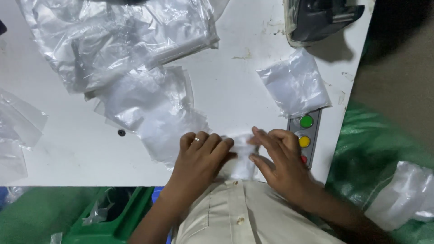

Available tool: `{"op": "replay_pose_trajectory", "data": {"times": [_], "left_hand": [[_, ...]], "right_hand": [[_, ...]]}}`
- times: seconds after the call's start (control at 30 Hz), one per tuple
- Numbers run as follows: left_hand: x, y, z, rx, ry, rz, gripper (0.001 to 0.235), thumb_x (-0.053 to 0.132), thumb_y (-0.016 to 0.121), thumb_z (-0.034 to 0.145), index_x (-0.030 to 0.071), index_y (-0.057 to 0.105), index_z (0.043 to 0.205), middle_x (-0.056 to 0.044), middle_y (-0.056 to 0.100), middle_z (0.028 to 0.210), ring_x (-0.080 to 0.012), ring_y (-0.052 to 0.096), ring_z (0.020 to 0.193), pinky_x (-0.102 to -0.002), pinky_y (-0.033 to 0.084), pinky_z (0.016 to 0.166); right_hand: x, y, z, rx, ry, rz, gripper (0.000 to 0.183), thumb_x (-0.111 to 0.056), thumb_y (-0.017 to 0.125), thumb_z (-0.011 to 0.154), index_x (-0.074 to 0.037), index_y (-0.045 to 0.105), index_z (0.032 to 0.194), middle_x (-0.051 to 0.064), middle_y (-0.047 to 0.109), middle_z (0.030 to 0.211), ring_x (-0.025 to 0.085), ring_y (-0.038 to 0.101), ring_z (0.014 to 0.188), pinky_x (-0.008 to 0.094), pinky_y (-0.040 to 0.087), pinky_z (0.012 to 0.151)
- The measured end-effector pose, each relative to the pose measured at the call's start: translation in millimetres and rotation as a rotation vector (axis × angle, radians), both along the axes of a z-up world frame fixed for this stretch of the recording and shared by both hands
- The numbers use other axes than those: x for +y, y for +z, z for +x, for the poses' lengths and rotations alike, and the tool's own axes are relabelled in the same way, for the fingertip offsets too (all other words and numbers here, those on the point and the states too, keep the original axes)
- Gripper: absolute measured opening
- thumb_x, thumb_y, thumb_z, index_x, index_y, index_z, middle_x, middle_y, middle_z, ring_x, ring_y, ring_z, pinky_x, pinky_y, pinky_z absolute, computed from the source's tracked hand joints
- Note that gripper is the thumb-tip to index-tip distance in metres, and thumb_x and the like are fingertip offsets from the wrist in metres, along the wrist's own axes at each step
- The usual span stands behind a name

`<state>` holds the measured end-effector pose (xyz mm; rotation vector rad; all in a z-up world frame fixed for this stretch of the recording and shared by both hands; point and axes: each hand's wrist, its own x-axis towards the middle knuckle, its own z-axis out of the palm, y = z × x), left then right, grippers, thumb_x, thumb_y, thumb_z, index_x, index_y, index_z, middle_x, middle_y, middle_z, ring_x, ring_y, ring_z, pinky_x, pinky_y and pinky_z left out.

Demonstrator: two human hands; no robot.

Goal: Folding and organizing small plastic bags on a work table

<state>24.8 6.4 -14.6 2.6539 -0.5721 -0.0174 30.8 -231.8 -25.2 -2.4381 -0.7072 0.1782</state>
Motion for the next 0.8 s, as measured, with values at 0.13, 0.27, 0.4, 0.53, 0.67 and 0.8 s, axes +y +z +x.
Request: {"op": "replay_pose_trajectory", "data": {"times": [0.13,0.27,0.4,0.53,0.67,0.8], "left_hand": [[-2,-13,5,-0.151,0.333,-0.084,0.019,0.034,0.072,0.1,0.016,0.067,0.096,-0.005,0.064,0.1,-0.0284,0.054,0.09,-0.043,0.035,0.078],[-7,-12,2,-0.147,0.325,-0.142,0.005,0.02,0.071,0.097,0.017,0.067,0.096,-0.001,0.069,0.107,-0.0273,0.06,0.098,-0.042,0.033,0.079],[-1,-2,-5,-0.087,0.093,-0.261,0.012,0.024,0.059,0.105,0.014,0.062,0.098,-0.001,0.068,0.1,-0.0254,0.059,0.099,-0.039,0.033,0.087],[11,0,-13,0.182,0.073,-0.273,0.034,0.038,0.047,0.109,0.009,0.058,0.123,-0.007,0.066,0.103,-0.029,0.055,0.103,-0.043,0.035,0.096],[8,-5,-19,0.061,0.08,-0.129,0.017,0.009,0.059,0.095,0.014,0.06,0.111,-0.011,0.056,0.126,-0.0317,0.053,0.112,-0.046,0.037,0.097],[11,5,-15,0.003,0.128,0.009,0.012,0.024,0.053,0.108,0.014,0.059,0.105,-0.005,0.056,0.099,-0.0274,0.053,0.092,-0.04,0.038,0.09]], "right_hand": [[-7,-15,-14,-0.412,0.365,-0.043,0.052,-0.042,0.073,0.107,-0.019,0.05,0.147,0.006,0.041,0.157,0.034,0.033,0.147,0.059,0.037,0.121],[4,-3,2,-0.115,0.426,-0.095,0.051,-0.04,0.078,0.091,-0.014,0.064,0.133,0.004,0.058,0.148,0.038,0.047,0.144,0.055,0.036,0.12],[-2,-8,2,-0.044,0.034,0.133,0.094,-0.023,0.091,0.084,-0.01,0.033,0.157,0.015,0.053,0.139,0.026,0.063,0.124,0.041,0.048,0.109],[9,8,17,-0.028,0.155,-0.106,0.04,-0.033,0.078,0.091,-0.016,0.068,0.125,-0.006,0.072,0.106,0.025,0.056,0.099,0.039,0.038,0.092],[21,17,21,-0.037,0.156,-0.101,0.03,-0.025,0.081,0.089,-0.017,0.074,0.116,0.005,0.062,0.123,0.029,0.052,0.114,0.039,0.046,0.099],[21,13,23,-0.06,0.231,-0.111,0.038,-0.029,0.079,0.091,-0.014,0.068,0.125,-0.001,0.068,0.111,0.025,0.057,0.097,0.037,0.046,0.089]]}}
